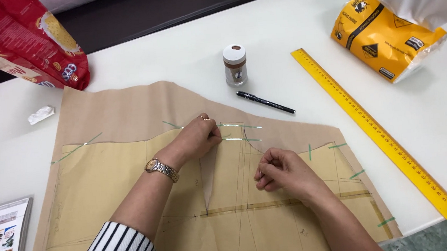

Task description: Marking lines on a sewing pattern with a pen and ruler, then pinning the pattern pieces.

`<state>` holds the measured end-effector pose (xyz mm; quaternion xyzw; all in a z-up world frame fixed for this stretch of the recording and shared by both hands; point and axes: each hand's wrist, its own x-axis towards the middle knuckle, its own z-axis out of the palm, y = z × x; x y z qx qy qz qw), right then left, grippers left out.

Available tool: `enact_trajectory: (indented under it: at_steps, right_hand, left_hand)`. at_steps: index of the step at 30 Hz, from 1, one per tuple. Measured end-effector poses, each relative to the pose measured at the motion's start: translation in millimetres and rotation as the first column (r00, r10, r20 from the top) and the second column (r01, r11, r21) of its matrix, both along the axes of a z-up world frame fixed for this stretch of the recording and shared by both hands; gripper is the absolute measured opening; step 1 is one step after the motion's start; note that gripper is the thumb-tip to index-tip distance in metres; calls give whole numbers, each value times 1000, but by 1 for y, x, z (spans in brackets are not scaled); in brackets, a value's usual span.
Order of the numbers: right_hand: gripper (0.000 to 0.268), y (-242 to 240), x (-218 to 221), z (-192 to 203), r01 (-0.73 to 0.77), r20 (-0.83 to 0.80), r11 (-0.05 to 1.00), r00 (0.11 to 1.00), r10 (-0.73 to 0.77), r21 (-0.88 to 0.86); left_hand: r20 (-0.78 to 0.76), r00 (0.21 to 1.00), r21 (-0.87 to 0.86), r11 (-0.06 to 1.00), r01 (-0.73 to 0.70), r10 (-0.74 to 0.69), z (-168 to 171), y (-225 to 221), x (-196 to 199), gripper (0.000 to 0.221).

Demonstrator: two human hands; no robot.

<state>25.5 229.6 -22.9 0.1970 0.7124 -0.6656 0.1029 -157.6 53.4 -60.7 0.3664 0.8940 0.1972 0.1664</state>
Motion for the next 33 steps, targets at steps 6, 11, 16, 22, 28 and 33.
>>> enact_trajectory:
  at_steps: [6, 11, 16, 22, 28, 33]
  right_hand:
    - [17, 0, 0, -3, -23, -14, 1000, 1000, 24, 16]
    - [15, -12, 1, 9, -125, -102, 969, 984, 149, 212]
    - [16, -13, 1, 1, -211, -155, 912, 948, 279, 352]
    - [15, -12, -1, -5, -216, -124, 901, 952, 280, 375]
    - [17, -14, -2, -1, -223, -125, 897, 949, 289, 382]
    - [15, -17, -3, -7, -162, -104, 922, 972, 210, 353]
  left_hand:
    - [-130, 982, -69, 990, 126, -135, -4, 1, 8, 13]
    - [-190, 966, -92, 983, 158, -173, 10, -3, 23, 11]
    - [-280, 943, -141, 980, 144, -179, 26, 11, 37, 3]
    - [0, 996, 290, 954, 81, -85, 55, 37, 44, 10]
    - [70, 997, 522, 851, -61, 28, 69, 46, 26, 12]
    - [-43, 998, 105, 993, 57, -53, 24, 72, 9, 8]
